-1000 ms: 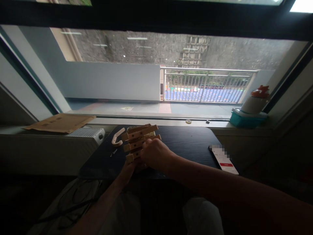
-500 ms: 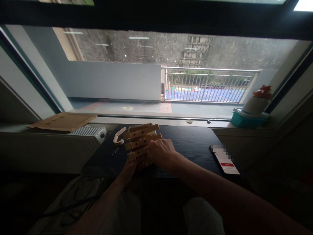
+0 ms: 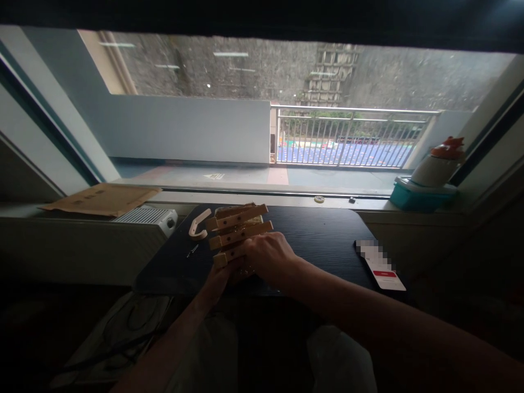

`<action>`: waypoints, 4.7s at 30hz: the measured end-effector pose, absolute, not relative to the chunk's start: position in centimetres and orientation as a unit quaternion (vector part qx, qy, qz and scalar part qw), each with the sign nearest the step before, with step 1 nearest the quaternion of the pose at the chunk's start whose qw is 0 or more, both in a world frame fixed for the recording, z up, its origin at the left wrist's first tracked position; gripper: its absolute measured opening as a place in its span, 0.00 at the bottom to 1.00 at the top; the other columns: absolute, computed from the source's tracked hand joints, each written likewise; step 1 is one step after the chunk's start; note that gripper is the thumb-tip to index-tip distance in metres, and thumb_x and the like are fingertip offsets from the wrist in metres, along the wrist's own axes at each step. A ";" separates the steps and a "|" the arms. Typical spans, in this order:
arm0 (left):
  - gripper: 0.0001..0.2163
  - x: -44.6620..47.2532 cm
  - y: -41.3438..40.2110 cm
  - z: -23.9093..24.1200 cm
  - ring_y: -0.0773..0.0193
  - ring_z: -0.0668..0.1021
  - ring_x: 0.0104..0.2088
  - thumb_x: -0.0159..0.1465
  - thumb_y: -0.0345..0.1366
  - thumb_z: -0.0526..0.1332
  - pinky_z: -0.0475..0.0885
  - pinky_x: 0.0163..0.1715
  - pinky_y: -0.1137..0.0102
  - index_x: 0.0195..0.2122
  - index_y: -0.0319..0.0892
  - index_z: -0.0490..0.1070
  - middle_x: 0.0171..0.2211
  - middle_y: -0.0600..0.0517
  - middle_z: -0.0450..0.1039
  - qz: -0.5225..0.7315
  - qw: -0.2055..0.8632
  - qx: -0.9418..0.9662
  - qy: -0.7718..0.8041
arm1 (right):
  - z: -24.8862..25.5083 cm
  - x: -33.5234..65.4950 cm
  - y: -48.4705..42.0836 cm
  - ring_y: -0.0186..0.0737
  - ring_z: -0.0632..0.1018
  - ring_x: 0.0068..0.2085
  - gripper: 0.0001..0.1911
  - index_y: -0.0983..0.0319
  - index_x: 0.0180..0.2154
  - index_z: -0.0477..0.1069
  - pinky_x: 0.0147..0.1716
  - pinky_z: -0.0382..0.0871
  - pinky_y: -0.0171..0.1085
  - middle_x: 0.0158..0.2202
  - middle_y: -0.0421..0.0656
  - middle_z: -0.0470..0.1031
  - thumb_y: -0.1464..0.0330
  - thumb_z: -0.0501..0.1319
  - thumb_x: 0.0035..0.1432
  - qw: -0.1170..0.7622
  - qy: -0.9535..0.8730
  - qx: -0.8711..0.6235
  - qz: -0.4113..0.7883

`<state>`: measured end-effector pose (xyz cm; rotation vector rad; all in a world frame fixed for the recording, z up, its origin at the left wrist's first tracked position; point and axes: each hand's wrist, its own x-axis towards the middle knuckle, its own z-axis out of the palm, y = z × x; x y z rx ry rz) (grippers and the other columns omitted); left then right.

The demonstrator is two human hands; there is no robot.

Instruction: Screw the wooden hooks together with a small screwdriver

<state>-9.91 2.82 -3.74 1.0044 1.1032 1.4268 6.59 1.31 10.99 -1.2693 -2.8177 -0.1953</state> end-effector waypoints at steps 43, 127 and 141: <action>0.25 -9.8 2.2 -2.6 0.50 0.72 0.48 0.47 0.37 0.68 0.65 0.48 0.58 0.47 0.42 0.68 0.45 0.48 0.73 0.596 0.521 0.428 0.437 | 12.1 7.2 0.9 0.40 0.75 0.38 0.08 0.65 0.39 0.68 0.31 0.64 0.34 0.37 0.48 0.74 0.73 0.53 0.59 -0.003 -0.934 -0.342 -0.103; 0.20 -8.4 4.4 0.3 0.51 0.77 0.42 0.47 0.42 0.68 0.71 0.44 0.61 0.40 0.38 0.74 0.42 0.44 0.76 0.460 0.583 0.471 0.477 | 0.5 14.2 1.9 0.32 0.68 0.24 0.16 0.64 0.33 0.70 0.23 0.61 0.32 0.24 0.39 0.70 0.56 0.59 0.49 0.487 -0.574 -0.439 0.491; 0.21 -8.4 4.7 -2.2 0.53 0.76 0.44 0.51 0.45 0.61 0.71 0.43 0.65 0.44 0.39 0.69 0.42 0.47 0.76 0.562 0.389 0.505 0.527 | -2.3 12.6 5.5 0.39 0.73 0.30 0.21 0.65 0.39 0.73 0.31 0.67 0.35 0.28 0.43 0.74 0.58 0.63 0.46 0.577 -0.538 -0.467 0.399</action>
